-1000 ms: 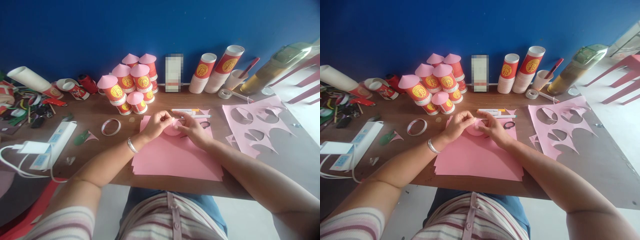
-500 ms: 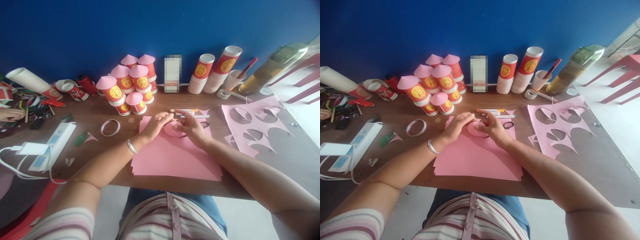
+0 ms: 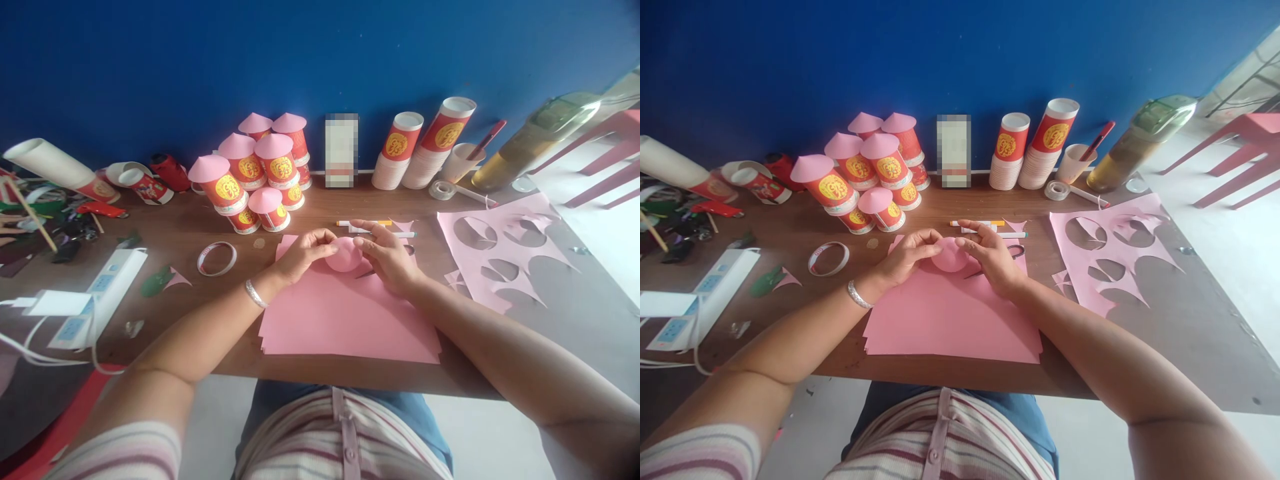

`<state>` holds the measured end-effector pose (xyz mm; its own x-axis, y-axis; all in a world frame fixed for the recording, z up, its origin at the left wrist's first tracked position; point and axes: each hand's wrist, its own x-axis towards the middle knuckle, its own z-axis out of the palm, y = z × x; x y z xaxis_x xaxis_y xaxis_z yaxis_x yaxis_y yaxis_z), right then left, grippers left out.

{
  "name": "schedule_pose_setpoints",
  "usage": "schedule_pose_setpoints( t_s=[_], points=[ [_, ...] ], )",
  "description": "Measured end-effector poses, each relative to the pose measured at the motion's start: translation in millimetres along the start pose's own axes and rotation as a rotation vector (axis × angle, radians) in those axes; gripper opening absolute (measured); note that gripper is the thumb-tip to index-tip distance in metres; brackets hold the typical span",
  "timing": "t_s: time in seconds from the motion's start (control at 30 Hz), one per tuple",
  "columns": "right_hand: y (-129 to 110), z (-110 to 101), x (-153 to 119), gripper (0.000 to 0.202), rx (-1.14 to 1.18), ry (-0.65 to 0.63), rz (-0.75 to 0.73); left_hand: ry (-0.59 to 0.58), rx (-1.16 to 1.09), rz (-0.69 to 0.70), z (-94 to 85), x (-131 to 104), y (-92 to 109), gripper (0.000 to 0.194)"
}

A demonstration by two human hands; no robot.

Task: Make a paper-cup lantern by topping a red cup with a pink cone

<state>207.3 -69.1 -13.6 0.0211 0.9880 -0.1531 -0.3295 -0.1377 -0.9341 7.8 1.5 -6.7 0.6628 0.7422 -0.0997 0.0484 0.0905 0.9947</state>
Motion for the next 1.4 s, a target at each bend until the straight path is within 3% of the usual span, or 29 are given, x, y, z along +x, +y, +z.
schedule_pose_setpoints(
  t_s=[0.27, 0.53, 0.8, 1.13, 1.4],
  points=[
    [5.2, -4.3, 4.0, 0.066, -0.071, -0.015, -0.092, -0.048, 0.049, -0.03, -3.3, 1.6, -1.4, 0.031],
    [4.3, -5.2, 1.3, 0.057, -0.088, 0.037, -0.062, -0.045, -0.079, -0.063, -5.7, 2.0, -4.2, 0.028],
    [6.7, -5.7, 3.6, 0.05, -0.09, -0.034, 0.03, -0.064, -0.128, -0.101, -8.2, 2.2, -2.6, 0.03],
    [3.7, -2.4, 0.7, 0.052, -0.106, 0.032, -0.013, -0.009, -0.3, -0.088, -8.1, 6.5, -8.0, 0.033],
    [10.5, -8.0, 0.5, 0.05, -0.12, -0.126, 0.066, 0.019, -0.27, -0.092, -7.5, 7.4, -7.0, 0.036]
  ],
)
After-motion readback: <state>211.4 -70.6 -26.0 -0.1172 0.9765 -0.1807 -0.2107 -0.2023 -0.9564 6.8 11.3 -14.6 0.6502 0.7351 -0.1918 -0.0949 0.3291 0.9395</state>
